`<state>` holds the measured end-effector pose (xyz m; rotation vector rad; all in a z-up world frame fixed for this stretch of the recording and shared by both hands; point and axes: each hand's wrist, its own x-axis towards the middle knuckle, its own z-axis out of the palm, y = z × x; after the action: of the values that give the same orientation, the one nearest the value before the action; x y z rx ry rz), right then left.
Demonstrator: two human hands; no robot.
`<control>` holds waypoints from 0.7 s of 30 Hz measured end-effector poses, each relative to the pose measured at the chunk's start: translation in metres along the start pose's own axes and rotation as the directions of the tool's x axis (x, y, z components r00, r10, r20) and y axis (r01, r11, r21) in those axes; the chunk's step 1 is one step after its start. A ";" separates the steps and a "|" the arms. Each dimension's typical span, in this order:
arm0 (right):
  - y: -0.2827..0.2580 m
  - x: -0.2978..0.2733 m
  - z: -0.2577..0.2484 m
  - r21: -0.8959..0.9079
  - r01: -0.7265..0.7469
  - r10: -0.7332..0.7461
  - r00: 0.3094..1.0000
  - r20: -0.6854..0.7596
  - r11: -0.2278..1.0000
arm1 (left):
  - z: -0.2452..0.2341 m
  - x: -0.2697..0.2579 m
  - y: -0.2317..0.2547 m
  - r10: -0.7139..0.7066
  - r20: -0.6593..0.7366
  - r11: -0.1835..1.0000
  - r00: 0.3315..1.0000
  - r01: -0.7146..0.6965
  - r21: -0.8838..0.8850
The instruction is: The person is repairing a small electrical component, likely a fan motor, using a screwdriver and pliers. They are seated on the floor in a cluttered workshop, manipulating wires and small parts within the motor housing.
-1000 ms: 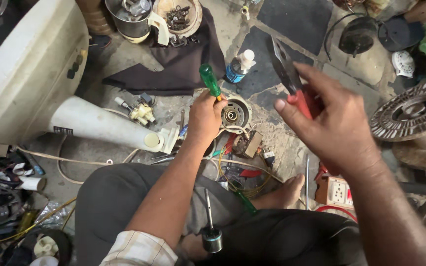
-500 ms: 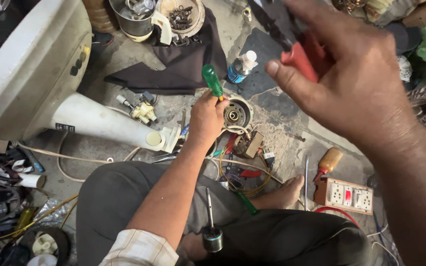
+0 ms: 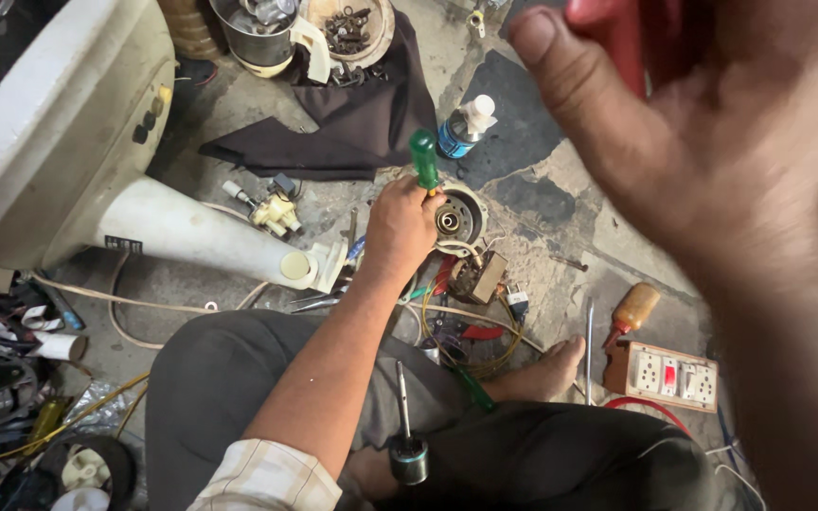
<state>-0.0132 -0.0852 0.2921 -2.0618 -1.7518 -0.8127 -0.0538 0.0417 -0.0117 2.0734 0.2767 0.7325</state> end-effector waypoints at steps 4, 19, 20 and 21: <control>-0.006 -0.023 0.057 -0.430 -0.155 0.448 0.484 0.752 0.889 | -0.004 -0.001 0.002 0.001 0.014 1.000 1.000 -0.001 -0.005; -0.018 -0.127 0.027 0.154 -0.880 0.727 0.461 0.509 0.450 | -0.014 0.000 0.012 -0.169 -0.015 0.972 0.986 0.164 -0.166; -0.021 -0.123 0.023 0.187 -0.839 0.699 0.531 0.478 0.510 | -0.013 -0.001 0.011 -0.119 -0.032 0.981 0.992 0.112 -0.155; -0.023 -0.117 0.019 0.218 -0.794 0.666 0.599 0.445 0.568 | -0.011 -0.001 0.010 -0.068 -0.050 0.988 0.996 0.061 -0.144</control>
<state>-0.0420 -0.1623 0.2040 -2.3779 -0.8312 0.1490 -0.0621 0.0431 0.0010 1.9037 0.3119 0.7487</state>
